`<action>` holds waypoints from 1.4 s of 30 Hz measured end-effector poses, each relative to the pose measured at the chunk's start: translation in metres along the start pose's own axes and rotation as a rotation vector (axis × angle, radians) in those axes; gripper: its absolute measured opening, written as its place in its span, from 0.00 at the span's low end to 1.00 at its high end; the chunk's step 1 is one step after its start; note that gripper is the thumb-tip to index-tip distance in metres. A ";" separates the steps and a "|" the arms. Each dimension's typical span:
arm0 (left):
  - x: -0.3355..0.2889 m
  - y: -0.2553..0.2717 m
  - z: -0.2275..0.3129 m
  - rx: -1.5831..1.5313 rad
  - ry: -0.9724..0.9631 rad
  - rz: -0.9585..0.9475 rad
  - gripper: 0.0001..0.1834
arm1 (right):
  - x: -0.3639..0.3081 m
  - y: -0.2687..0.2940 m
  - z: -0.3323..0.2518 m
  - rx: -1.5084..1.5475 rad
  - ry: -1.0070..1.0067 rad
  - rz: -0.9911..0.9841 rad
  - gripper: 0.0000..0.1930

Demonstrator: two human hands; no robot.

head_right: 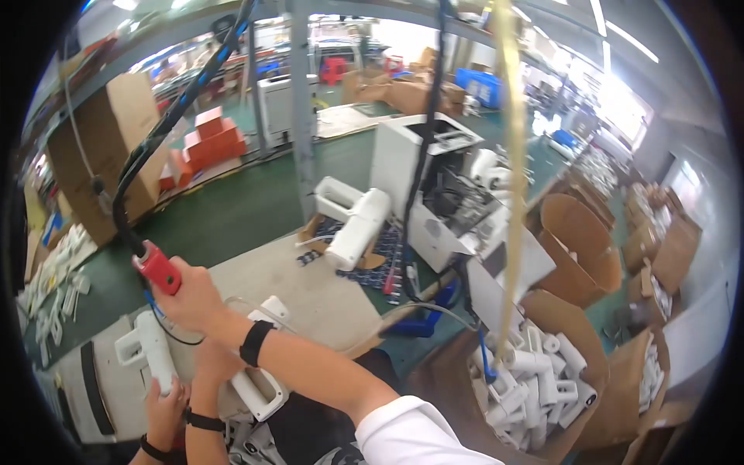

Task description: The person picks up a white plastic housing, uses a red power tool to drive screws into it, and then places the unit into a cardboard box. This process is repeated with several more housings.

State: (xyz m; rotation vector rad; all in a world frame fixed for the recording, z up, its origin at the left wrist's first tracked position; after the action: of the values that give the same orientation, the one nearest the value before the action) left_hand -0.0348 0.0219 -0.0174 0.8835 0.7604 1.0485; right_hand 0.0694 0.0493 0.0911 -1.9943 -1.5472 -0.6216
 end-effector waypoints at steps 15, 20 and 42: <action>0.028 -0.021 -0.010 0.005 -0.136 0.162 0.33 | -0.009 0.059 -0.059 -0.026 -0.004 0.039 0.03; 0.023 -0.021 -0.015 0.021 -0.119 0.231 0.38 | -0.012 0.049 -0.055 0.021 -0.013 0.028 0.05; -0.032 -0.058 -0.030 -0.320 0.172 0.387 0.45 | 0.006 0.007 -0.068 0.094 0.028 -0.019 0.07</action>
State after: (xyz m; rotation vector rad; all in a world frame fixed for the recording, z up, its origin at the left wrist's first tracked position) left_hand -0.0474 -0.0151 -0.0788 0.6811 0.5501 1.5570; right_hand 0.0755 0.0069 0.1450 -1.8954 -1.5520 -0.5716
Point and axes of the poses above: each hand's wrist, its own x-axis towards the middle knuckle, its own y-axis out of the back of the hand, z = x × y, the point moved 1 cm from there along x, towards the middle knuckle, and after that the axes turned 8 degrees about y, right-handed, at the moved point
